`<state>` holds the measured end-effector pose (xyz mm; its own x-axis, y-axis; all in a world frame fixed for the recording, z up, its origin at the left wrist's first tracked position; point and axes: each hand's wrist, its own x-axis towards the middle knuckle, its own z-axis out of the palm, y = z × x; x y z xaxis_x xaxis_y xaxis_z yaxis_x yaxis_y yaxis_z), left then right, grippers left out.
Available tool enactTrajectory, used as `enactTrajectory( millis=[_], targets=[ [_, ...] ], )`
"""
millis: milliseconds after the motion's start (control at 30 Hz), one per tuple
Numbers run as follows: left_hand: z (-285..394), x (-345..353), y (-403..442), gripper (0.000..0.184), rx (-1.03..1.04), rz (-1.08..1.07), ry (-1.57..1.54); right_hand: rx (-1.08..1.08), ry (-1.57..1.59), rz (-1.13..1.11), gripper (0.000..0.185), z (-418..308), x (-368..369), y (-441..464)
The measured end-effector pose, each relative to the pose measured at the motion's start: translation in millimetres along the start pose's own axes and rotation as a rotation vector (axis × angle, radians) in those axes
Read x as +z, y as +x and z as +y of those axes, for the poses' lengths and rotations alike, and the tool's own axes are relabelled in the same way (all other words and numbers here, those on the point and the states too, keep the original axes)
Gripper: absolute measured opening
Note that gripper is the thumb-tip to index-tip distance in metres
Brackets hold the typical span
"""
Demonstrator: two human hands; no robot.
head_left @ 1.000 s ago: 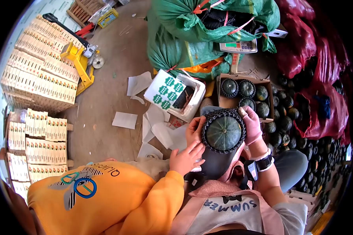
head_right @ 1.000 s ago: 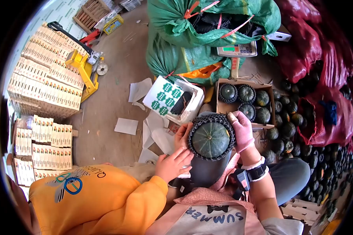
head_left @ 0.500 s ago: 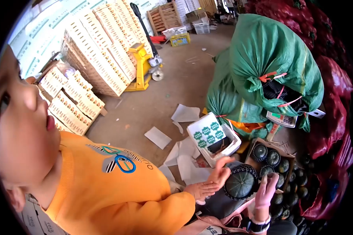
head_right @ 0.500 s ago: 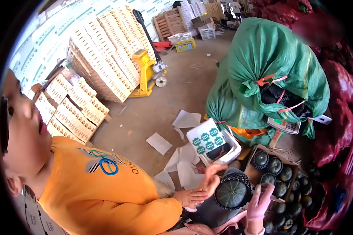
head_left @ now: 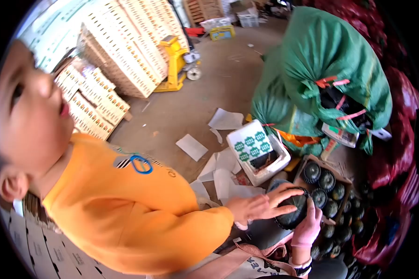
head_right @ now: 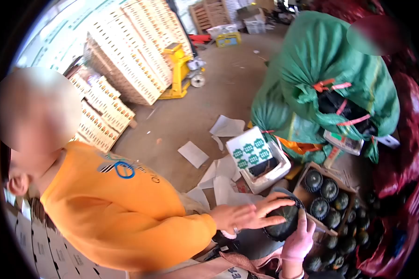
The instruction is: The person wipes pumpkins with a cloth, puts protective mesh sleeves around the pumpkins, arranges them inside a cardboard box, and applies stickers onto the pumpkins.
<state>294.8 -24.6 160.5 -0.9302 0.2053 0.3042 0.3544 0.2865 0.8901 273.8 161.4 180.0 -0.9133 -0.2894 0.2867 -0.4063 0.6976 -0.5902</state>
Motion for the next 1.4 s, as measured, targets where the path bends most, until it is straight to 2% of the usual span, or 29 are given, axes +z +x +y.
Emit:
enactTrajectory(
  millis=[167, 333, 367, 400, 500, 533, 633, 667, 733, 767, 833, 900, 933, 1000, 1100, 1167, 1200, 1233, 1300, 1367, 1400],
  targets=[
    [-14, 2, 6, 0.061, 0.006, -0.053, -0.014, 0.041, 0.052, 0.000, 0.045, 3, 2, 1],
    [-16, 7, 9, 0.068, 0.026, -0.030, 0.030, -0.013, 0.125, -0.001, 0.047, 1, -7, 2],
    [-2, 6, 8, 0.061, 0.047, 0.027, -0.001, -0.011, 0.124, -0.002, 0.048, 4, -7, 2],
    [-3, 9, 10, 0.070, -0.007, 0.029, -0.061, -0.013, 0.123, -0.003, 0.048, 8, -5, 2],
    [-6, 13, 14, 0.076, -0.063, 0.035, -0.102, -0.038, 0.183, 0.010, 0.046, 23, 1, 1],
    [-5, 19, 15, 0.077, -0.085, 0.144, -0.165, -0.045, 0.209, 0.018, 0.044, 27, 1, 0],
    [-2, 46, 19, 0.085, -0.120, 0.394, -0.272, -0.019, 0.349, 0.259, 0.041, 33, 8, 0],
    [-1, 55, 22, 0.088, -0.124, 0.467, -0.291, 0.102, 0.467, 0.173, 0.045, 34, -3, -2],
    [4, 67, 30, 0.094, -0.076, 0.529, -0.298, 0.185, 0.869, 0.059, 0.074, 42, -11, 2],
    [3, 72, 35, 0.093, 0.018, 0.542, -0.135, 0.258, 1.117, -0.005, 0.090, 42, -18, 4],
    [4, 82, 47, 0.093, 0.282, 0.405, -0.068, 0.227, 1.233, 0.000, 0.119, 28, -35, 13],
    [22, 97, 46, 0.093, 0.385, 0.196, -0.017, 0.186, 1.213, 0.055, 0.128, 48, -35, 11],
    [34, 100, 44, 0.094, 0.416, 0.103, 0.038, 0.256, 1.264, 0.041, 0.127, 52, -45, 8],
    [33, 108, 44, 0.098, 0.418, 0.068, -0.023, 0.355, 1.356, -0.026, 0.122, 61, -54, 12],
    [8, 111, 47, 0.100, 0.334, 0.014, -0.221, 0.434, 1.530, -0.058, 0.109, 96, -36, 11],
    [-5, 105, 40, 0.092, 0.017, -0.063, -0.336, 0.437, 1.399, 0.013, 0.097, 111, -21, 23],
    [-5, 97, 40, 0.085, -0.260, -0.051, -0.492, 0.412, 1.243, 0.068, 0.095, 120, -7, 34],
    [-27, 102, 39, 0.073, -0.316, 0.084, -0.349, 0.380, 1.090, 0.119, 0.093, 133, 12, 45],
    [-73, 103, 31, 0.059, -0.444, 0.091, 0.088, 0.334, 0.933, 0.178, 0.095, 158, 56, 68],
    [-138, 117, 16, 0.049, -0.434, 0.134, 0.317, 0.368, 0.899, 0.124, 0.101, 183, 101, 83],
    [-160, 118, 16, 0.053, -0.603, 0.045, 0.360, 0.284, 0.741, 0.118, 0.102, 196, 124, 89]
  ],
)
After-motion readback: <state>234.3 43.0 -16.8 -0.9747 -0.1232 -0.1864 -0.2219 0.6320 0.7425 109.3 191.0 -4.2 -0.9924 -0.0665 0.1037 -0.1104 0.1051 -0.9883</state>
